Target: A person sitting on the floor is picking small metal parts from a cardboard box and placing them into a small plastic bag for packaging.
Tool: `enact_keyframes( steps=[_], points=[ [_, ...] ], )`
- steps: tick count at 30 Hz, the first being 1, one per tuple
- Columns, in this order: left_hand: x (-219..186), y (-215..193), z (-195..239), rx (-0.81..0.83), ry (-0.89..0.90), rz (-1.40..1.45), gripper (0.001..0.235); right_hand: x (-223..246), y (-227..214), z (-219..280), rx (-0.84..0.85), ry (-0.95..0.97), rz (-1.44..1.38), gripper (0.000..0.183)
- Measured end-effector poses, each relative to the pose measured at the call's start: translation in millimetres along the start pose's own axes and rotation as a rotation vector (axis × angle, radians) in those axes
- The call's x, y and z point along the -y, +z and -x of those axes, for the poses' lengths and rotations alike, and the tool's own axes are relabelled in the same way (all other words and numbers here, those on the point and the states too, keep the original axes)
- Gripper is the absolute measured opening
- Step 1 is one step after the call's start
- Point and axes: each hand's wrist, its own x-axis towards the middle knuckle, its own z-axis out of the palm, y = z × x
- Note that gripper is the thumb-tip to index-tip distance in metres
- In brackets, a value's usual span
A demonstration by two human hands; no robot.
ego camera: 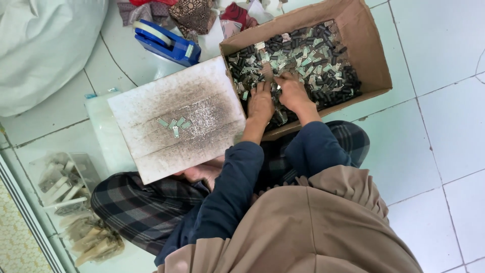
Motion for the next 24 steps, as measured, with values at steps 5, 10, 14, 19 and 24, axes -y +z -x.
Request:
enact_keyframes(
  steps=[5,10,14,19,24],
  points=[
    [4.4,9.5,-1.7,0.025,-0.009,-0.220,0.067,-1.7,11.2,-9.2,0.074,0.022,0.046,0.065],
    [21.0,34.3,-8.5,0.037,0.054,-0.301,0.054,-34.9,47.8,-28.3,0.045,0.032,0.024,0.040],
    [18.1,26.8,-6.7,0.049,0.012,-0.203,0.045,-40.6,50.8,-28.6,0.023,-0.005,0.039,0.027],
    [-4.6,-14.5,14.0,0.008,-0.084,0.077,0.039,-8.2,12.3,-3.9,0.088,0.094,-0.256,0.027],
    [-4.0,-30.5,14.4,-0.037,-0.108,0.451,0.046,-12.5,17.9,-9.6,-0.013,0.064,-0.446,0.027]
  ],
)
